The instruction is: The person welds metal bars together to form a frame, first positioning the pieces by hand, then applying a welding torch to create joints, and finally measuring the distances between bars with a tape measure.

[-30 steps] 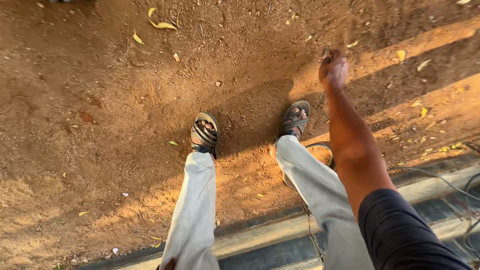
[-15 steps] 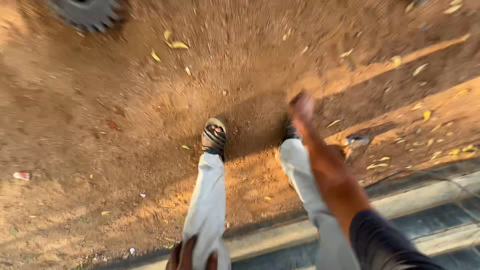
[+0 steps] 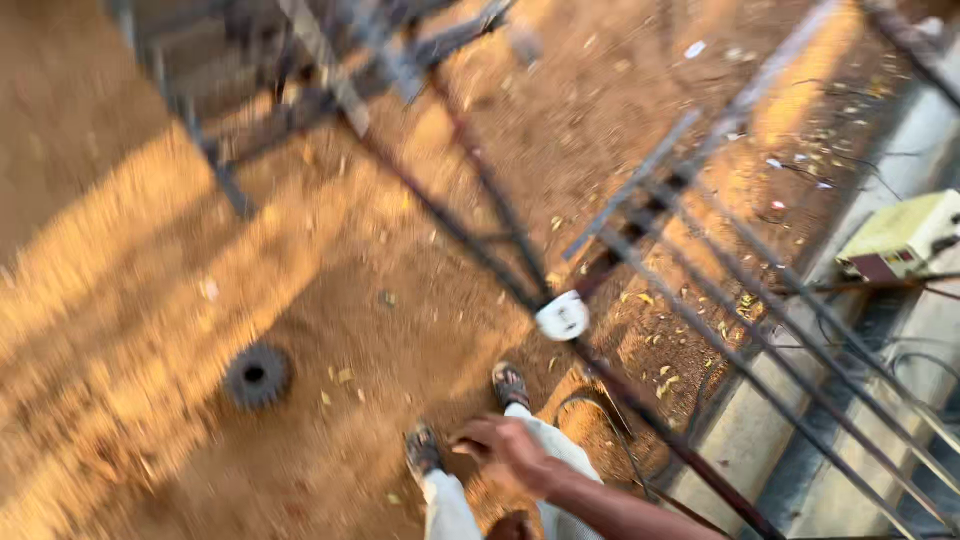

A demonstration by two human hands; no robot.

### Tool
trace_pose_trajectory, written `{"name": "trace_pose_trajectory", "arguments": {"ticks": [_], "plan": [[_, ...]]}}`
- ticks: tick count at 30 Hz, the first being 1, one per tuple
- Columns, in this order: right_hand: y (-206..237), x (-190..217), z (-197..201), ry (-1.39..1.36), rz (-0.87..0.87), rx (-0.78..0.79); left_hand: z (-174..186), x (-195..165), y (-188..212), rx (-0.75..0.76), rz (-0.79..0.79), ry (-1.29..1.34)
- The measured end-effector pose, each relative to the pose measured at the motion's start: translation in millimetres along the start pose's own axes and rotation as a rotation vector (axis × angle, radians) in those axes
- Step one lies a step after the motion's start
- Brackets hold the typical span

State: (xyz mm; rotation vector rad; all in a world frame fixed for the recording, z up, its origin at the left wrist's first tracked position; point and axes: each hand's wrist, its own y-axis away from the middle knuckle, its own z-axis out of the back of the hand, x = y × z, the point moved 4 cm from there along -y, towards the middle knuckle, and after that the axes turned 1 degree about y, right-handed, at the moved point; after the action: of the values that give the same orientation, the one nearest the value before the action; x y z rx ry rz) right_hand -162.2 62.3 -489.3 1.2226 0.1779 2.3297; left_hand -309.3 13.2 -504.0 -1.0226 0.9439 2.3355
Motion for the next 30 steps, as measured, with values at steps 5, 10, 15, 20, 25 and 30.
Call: {"name": "trace_pose_trajectory", "arguments": {"ticks": [5,10,15,20,25,30], "plan": [[34.4,-6.1,251.1,0.102,0.037,-0.679,15.8,-171.0,-7.5,-0.046,-0.589,0.145],[42.8,-52.5,433.9,-0.208,-0.107,-0.939,-13.8,-321.9,-74.0,0.082,-0.877,-0.071],[4.2,-94.7,515.3,-0.401,-0.303,-0.878,-92.4,-433.2,-124.2,0.061,-0.943,-0.195],[-36.3,-111.6,528.4,-0.511,-0.305,-0.796,-153.9,-454.9,-151.1,0.085,-0.921,-0.439],[-54.8,-115.4,532.5,-0.605,-0.255,-0.741,-183.7,-443.0,-171.2,0.271,-0.909,-0.615],[-57.8,-116.1,532.5,-0.411,-0.332,-0.679,-196.0,-446.0,-184.6,0.254,-0.956,-0.668]]}}
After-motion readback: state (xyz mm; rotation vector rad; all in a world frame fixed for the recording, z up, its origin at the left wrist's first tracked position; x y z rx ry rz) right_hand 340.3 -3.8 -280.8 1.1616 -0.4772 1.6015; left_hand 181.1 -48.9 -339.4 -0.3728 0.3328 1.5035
